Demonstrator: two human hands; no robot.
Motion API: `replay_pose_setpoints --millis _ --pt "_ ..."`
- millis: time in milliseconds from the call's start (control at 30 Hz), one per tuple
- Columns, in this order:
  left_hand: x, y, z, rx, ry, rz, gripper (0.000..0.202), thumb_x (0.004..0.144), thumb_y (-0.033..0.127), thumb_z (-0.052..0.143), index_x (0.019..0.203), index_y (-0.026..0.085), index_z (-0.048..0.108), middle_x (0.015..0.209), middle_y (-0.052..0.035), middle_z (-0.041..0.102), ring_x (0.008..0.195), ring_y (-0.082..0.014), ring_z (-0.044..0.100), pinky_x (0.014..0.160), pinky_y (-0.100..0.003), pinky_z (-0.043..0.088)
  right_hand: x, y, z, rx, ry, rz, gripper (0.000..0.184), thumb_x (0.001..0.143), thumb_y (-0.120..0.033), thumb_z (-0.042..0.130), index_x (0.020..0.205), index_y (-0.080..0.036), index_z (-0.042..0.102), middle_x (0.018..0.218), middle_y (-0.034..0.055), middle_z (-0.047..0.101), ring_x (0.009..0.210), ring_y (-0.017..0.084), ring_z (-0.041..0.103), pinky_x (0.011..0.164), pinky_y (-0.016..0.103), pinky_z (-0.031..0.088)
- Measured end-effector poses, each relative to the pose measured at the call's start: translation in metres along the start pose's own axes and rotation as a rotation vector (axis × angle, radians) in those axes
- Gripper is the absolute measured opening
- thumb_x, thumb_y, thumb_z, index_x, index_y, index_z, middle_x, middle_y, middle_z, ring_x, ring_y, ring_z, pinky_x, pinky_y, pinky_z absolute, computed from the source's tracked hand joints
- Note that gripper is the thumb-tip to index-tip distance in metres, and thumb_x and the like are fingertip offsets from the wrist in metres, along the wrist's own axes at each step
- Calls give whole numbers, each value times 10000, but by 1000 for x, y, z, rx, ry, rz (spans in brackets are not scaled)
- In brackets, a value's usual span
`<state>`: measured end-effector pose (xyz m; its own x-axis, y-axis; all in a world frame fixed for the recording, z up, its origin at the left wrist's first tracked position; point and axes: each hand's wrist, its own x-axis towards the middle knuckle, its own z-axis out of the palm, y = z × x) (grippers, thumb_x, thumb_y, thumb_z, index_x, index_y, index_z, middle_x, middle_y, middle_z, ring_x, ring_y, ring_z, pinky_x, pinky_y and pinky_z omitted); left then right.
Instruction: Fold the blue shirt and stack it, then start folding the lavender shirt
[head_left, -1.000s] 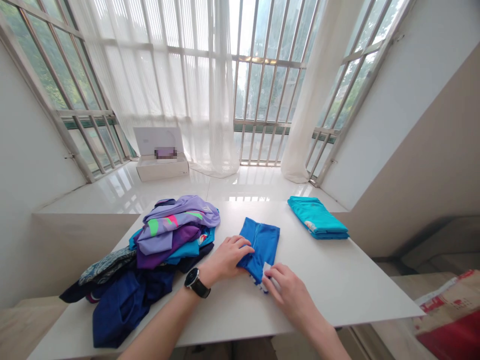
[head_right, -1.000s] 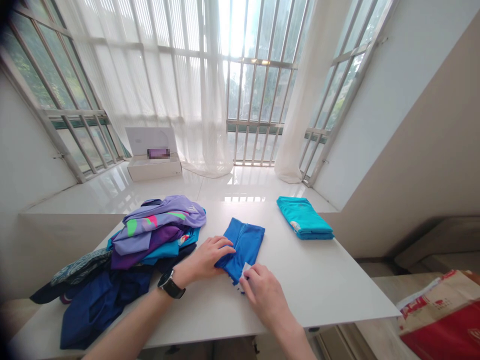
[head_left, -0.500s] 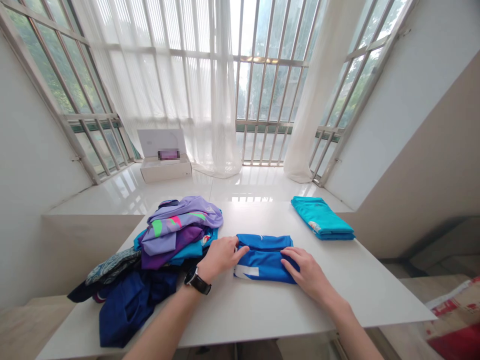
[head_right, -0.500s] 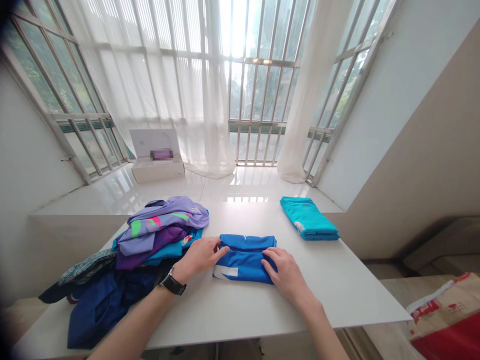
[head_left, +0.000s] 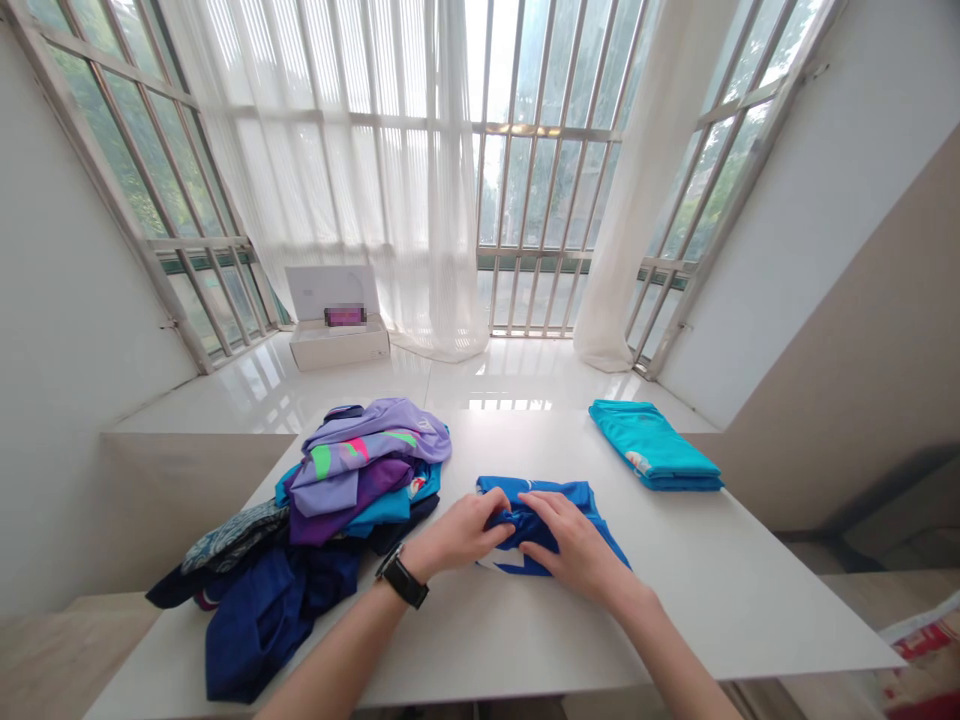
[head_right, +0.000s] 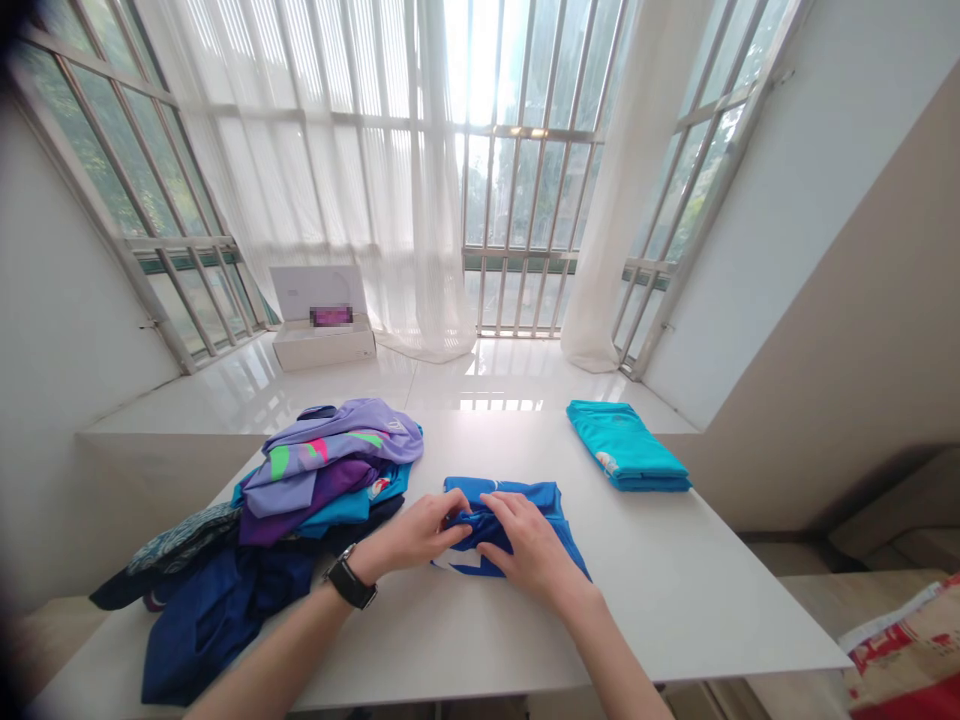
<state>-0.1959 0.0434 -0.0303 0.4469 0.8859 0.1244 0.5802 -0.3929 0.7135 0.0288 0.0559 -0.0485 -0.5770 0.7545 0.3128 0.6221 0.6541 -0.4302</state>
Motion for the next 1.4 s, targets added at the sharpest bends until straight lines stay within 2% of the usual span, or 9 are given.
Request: replay_pose_setpoints --millis 67,167,367,500,667,867,1000,1133,1400 --pt "-1 2 -4 -132 -82 46 129 909 325 537 965 209 546 754 34 535 677 -128 484 610 -242 377 8 -4 -1 19 -50 -39 354 849 -276 668 1198 -253 611 1279 80 630 1202 241 562 1029 410 473" --pt "-1 1 -12 -286 -157 40 181 921 382 531 963 208 506 707 59 422 640 -114 404 584 -237 359 15 0 -13 1 -176 -20 151 871 -345 639 977 -240 658 1056 55 691 989 228 632 880 364 509" --pt "1 -13 -20 -433 -197 -81 299 881 474 566 978 211 463 657 82 368 586 -104 362 541 -232 338 4 29 -54 -68 -399 66 246 890 -476 570 832 -246 637 862 18 681 808 212 601 715 312 430" --pt "2 -23 -16 -441 -145 -266 349 829 483 608 999 204 486 656 72 449 593 -121 478 535 -231 427 -9 44 -66 47 -355 154 357 908 -538 505 762 -224 592 756 -7 604 717 167 517 674 287 398" --pt "3 -25 -7 -422 -150 -387 494 808 590 603 1082 181 566 738 15 569 626 -163 594 539 -260 495 -22 56 -55 309 -296 354 410 892 -603 494 846 -210 599 831 -5 597 810 176 529 752 294 435" --pt "5 -33 -1 -374 -179 -333 433 841 589 539 747 168 570 643 13 549 597 -149 561 544 -241 446 -26 64 -45 449 -368 428 480 873 -637 491 872 -182 644 870 18 607 846 188 525 783 307 428" --pt "6 -37 -3 -310 -211 -342 389 836 527 531 689 169 564 592 12 564 572 -153 572 536 -237 419 -25 65 -49 464 -399 468 486 852 -647 507 748 -179 590 722 -20 500 716 147 443 654 274 378" --pt "3 -30 -7 -192 -253 -300 389 828 462 519 576 168 551 529 -2 588 545 -149 573 566 -237 422 -26 60 -56 412 -476 413 488 884 -624 455 651 -197 493 636 -50 391 633 123 362 590 270 308" --pt "2 -19 -8 38 -214 -315 385 790 419 533 489 179 540 508 -12 614 514 -140 544 497 -225 365 -37 55 -49 71 -311 496 432 876 -564 458 660 -208 572 756 40 650 763 209 587 684 305 381"
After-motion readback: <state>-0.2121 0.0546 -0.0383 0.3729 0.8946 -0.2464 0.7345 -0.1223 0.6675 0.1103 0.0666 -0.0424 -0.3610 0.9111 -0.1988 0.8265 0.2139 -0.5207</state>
